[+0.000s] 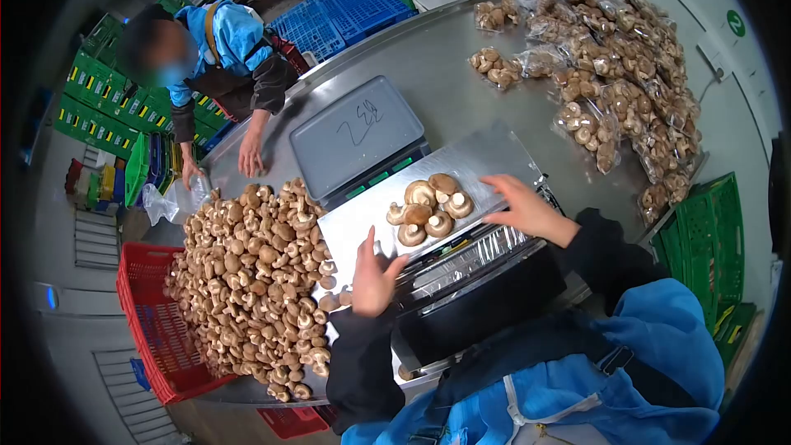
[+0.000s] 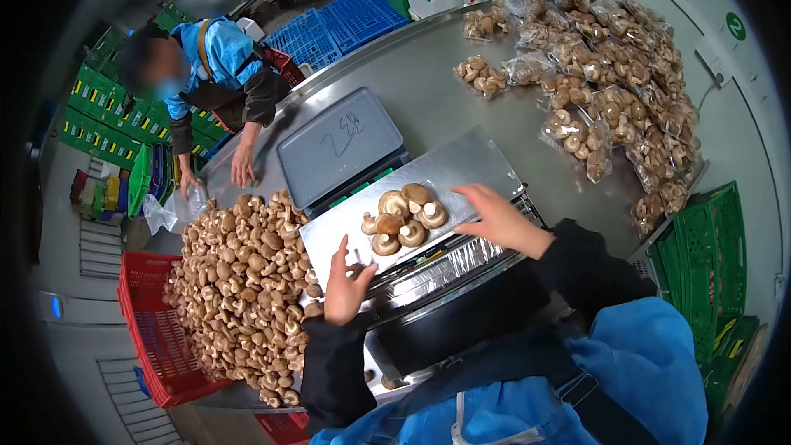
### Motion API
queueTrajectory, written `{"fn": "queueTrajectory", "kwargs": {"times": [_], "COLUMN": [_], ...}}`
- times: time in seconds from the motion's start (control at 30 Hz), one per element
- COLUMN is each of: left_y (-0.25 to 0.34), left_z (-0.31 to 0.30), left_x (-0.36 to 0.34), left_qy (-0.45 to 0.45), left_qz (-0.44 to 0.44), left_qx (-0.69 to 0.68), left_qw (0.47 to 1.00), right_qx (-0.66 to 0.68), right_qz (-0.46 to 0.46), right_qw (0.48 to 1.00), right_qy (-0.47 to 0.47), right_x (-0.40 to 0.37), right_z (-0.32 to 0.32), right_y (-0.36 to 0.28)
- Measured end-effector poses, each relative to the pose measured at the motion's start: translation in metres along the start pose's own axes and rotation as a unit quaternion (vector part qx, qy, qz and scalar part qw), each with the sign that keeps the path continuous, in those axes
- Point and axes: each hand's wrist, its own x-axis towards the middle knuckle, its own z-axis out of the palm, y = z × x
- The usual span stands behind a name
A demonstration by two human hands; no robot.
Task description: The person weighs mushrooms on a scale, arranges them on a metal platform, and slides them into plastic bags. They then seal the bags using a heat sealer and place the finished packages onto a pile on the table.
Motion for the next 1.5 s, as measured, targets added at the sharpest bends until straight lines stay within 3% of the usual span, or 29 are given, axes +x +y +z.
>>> {"fn": "queueTrajectory", "kwargs": {"times": [0.03, 0.1, 0.17, 0.2, 0.23, 0.3, 0.37, 0.4, 0.43, 0.5, 0.57, 0.63, 0.67, 0.7, 0.77, 0.83, 0.87, 0.9, 0.97, 1.07, 1.13, 1.17, 1.23, 1.27, 1.37, 1.4, 1.5], "left_y": [-0.006, -0.026, -0.024, -0.049, -0.012, -0.015, -0.039, -0.057, -0.053, -0.027, 0.002, 0.004, 0.028, 0.054, 0.035, -0.033, -0.044, -0.051, -0.066, -0.061, -0.068, -0.025, -0.023, -0.017, -0.015, 0.003, 0.047], "left_z": [-0.012, -0.026, -0.02, 0.004, 0.021, 0.038, 0.03, 0.017, -0.009, -0.048, -0.082, -0.088, -0.084, -0.076, -0.034, 0.016, 0.032, 0.048, 0.062, 0.05, 0.048, 0.024, 0.027, 0.027, 0.035, 0.028, 0.001], "left_x": [-0.013, -0.042, -0.064, -0.075, -0.076, -0.075, -0.07, -0.07, -0.066, -0.056, -0.033, 0.002, 0.022, 0.042, 0.087, 0.115, 0.113, 0.107, 0.099, 0.078, 0.061, 0.05, 0.027, 0.018, 0.008, 0.002, -0.017], "left_qy": [0.058, 0.084, 0.091, 0.143, 0.076, 0.108, 0.046, -0.052, -0.115, -0.124, -0.148, -0.102, -0.017, 0.068, 0.134, 0.11, 0.072, 0.033, 0.011, -0.135, -0.21, -0.249, -0.221, -0.152, -0.035, -0.035, -0.021], "left_qz": [0.041, -0.064, -0.077, -0.02, -0.085, -0.108, -0.202, -0.186, -0.153, -0.166, -0.136, -0.023, -0.036, -0.047, 0.018, 0.019, 0.002, -0.017, -0.022, -0.079, -0.077, -0.213, -0.121, -0.026, 0.077, 0.028, -0.054], "left_qx": [0.066, 0.071, 0.11, 0.166, 0.211, 0.206, -0.078, -0.166, -0.247, -0.473, -0.566, -0.668, -0.679, -0.684, -0.562, -0.337, -0.276, -0.215, -0.15, -0.347, -0.416, -0.35, -0.273, -0.2, -0.038, -0.037, -0.101], "left_qw": [0.995, 0.992, 0.987, 0.976, 0.971, 0.966, 0.975, 0.967, 0.95, 0.856, 0.8, 0.737, 0.733, 0.725, 0.816, 0.935, 0.958, 0.976, 0.988, 0.925, 0.882, 0.878, 0.928, 0.967, 0.996, 0.998, 0.993], "right_qx": [-0.036, -0.133, -0.209, -0.235, -0.262, -0.168, -0.049, 0.074, 0.298, 0.41, 0.523, 0.606, 0.626, 0.592, 0.467, 0.302, 0.185, 0.141, 0.054, 0.074, 0.12, 0.142, 0.137, 0.113, 0.048, 0.026, 0.09], "right_qz": [-0.022, 0.025, 0.053, 0.058, 0.063, 0.043, 0.072, 0.158, 0.154, 0.159, 0.087, 0.008, -0.021, -0.025, -0.032, -0.049, -0.062, -0.036, 0.022, 0.05, 0.051, 0.052, 0.04, 0.004, -0.114, -0.158, -0.01], "right_qw": [0.999, 0.989, 0.975, 0.97, 0.963, 0.985, 0.996, 0.979, 0.93, 0.883, 0.836, 0.793, 0.779, 0.805, 0.882, 0.95, 0.979, 0.989, 0.994, 0.971, 0.962, 0.956, 0.959, 0.966, 0.983, 0.983, 0.987], "right_qy": [0.034, 0.053, 0.046, 0.03, 0.015, 0.013, -0.025, -0.105, -0.148, -0.162, -0.143, -0.065, -0.001, 0.018, 0.05, 0.057, 0.05, 0.004, -0.09, -0.222, -0.241, -0.252, -0.244, -0.232, -0.136, -0.091, -0.131], "right_x": [-0.01, -0.037, -0.053, -0.059, -0.065, -0.061, -0.054, -0.048, -0.049, -0.039, -0.022, 0.012, 0.031, 0.052, 0.09, 0.116, 0.128, 0.126, 0.118, 0.105, 0.086, 0.074, 0.054, 0.049, 0.034, 0.033, 0.01], "right_z": [-0.01, -0.03, -0.026, -0.011, 0.002, 0.018, 0.016, -0.009, -0.016, -0.055, -0.069, -0.07, -0.066, -0.058, -0.028, 0.012, 0.042, 0.043, 0.044, 0.037, 0.031, 0.027, 0.026, 0.029, 0.036, 0.036, 0.0], "right_y": [0.007, 0.018, 0.018, 0.019, 0.024, 0.04, 0.046, 0.024, 0.042, 0.015, -0.007, -0.03, -0.042, -0.044, -0.022, 0.016, 0.058, 0.059, 0.056, 0.048, 0.042, 0.039, 0.038, 0.04, 0.037, 0.033, -0.025]}}
